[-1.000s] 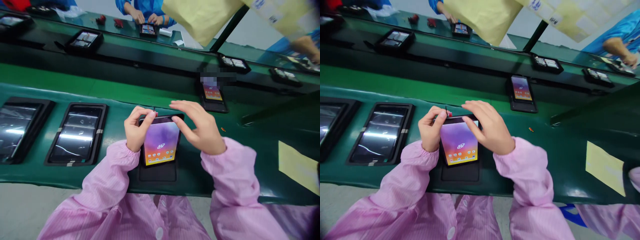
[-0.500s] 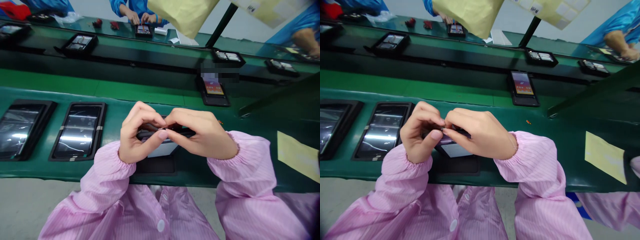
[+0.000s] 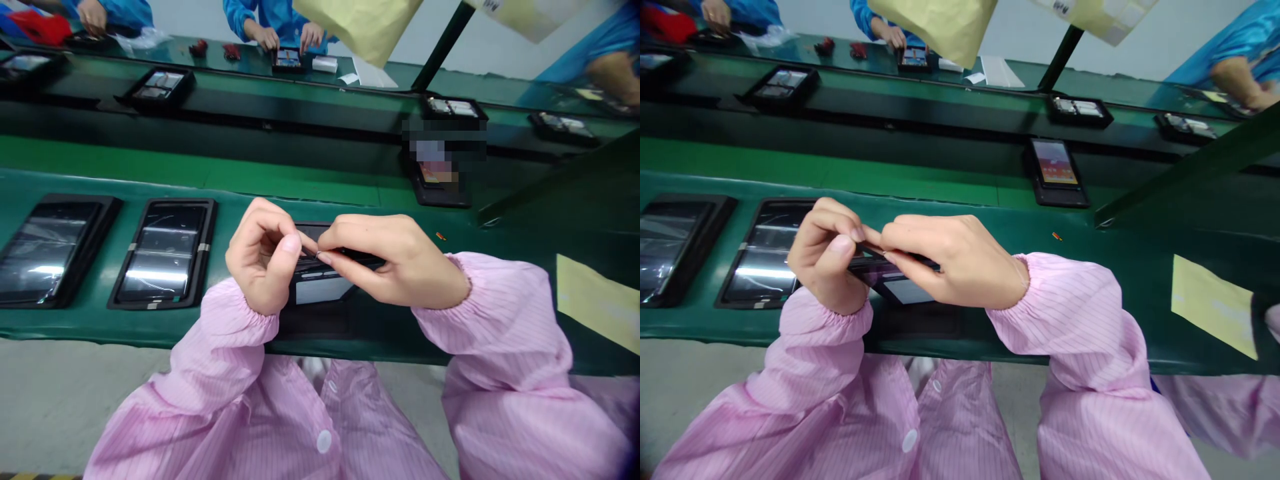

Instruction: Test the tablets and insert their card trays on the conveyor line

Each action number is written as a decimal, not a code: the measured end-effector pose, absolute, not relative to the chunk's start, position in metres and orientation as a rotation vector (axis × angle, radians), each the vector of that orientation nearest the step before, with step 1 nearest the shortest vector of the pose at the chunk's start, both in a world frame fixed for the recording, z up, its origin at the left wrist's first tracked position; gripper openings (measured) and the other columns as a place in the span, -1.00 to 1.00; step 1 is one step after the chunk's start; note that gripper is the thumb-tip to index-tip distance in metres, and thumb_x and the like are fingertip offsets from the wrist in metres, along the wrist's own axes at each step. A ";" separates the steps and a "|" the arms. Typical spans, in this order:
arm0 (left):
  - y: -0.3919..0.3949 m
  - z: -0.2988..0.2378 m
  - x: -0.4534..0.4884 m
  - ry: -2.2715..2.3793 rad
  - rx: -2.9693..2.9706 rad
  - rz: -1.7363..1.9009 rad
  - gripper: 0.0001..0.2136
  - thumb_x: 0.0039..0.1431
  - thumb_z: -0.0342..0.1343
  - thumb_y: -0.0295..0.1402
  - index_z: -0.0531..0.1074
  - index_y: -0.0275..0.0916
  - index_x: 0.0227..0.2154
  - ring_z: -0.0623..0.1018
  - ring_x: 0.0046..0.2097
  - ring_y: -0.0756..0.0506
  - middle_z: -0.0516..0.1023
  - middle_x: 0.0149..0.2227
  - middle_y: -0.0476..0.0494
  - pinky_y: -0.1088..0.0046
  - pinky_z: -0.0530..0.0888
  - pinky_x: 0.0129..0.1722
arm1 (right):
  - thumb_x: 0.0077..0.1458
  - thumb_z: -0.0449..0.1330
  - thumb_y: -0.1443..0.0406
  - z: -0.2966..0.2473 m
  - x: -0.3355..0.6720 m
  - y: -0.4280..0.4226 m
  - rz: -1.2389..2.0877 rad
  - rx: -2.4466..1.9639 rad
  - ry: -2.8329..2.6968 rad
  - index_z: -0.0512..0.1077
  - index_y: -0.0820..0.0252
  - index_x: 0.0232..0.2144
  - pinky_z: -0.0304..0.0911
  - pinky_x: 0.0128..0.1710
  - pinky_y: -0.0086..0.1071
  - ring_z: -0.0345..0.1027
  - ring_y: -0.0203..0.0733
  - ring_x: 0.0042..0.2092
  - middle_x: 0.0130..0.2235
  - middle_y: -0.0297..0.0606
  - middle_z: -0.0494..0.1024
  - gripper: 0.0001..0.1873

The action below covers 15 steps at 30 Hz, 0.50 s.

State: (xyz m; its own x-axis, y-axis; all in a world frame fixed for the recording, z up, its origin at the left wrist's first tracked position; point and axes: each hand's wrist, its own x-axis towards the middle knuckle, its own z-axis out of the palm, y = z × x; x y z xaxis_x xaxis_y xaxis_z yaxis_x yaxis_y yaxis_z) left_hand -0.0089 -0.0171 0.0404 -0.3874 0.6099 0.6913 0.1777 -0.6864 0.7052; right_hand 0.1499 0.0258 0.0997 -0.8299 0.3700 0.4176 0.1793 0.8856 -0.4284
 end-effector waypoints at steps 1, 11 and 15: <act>-0.017 0.040 -0.009 1.071 1.524 2.147 -0.77 0.19 0.09 -0.20 0.36 -0.19 -0.50 0.41 -0.54 0.04 0.32 -0.48 -0.02 0.49 0.38 -0.57 | 0.28 -0.01 0.34 0.100 0.150 0.026 0.523 -0.404 -2.548 0.39 0.19 -0.31 0.21 -0.35 -0.50 0.34 -0.38 -0.34 -0.35 -0.36 0.48 -0.81; -0.014 0.038 -0.007 1.124 1.409 2.104 -0.76 0.17 0.10 -0.16 0.36 -0.18 -0.50 0.51 -0.48 0.00 0.33 -0.45 -0.03 0.49 0.37 -0.58 | 0.24 0.06 0.32 0.097 0.147 0.028 0.515 -0.398 -2.435 0.37 0.25 -0.33 0.24 -0.33 -0.45 0.31 -0.35 -0.35 -0.36 -0.31 0.45 -0.87; -0.013 0.038 -0.010 1.039 1.344 2.069 -0.78 0.16 0.12 -0.15 0.40 -0.18 -0.47 0.52 -0.45 -0.01 0.37 -0.41 -0.04 0.48 0.41 -0.55 | 0.27 0.04 0.31 0.098 0.143 0.032 0.465 -0.412 -2.454 0.37 0.22 -0.33 0.24 -0.36 -0.45 0.33 -0.33 -0.35 -0.36 -0.33 0.46 -0.85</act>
State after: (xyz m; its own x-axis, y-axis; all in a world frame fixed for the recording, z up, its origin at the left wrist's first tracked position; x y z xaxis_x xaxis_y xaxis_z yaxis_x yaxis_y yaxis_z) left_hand -0.0096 -0.0128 0.0383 -0.4165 0.7157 0.5607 0.0225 -0.6084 0.7933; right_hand 0.1429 0.0323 0.0977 -0.7712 0.3922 0.5014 0.1818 0.8905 -0.4170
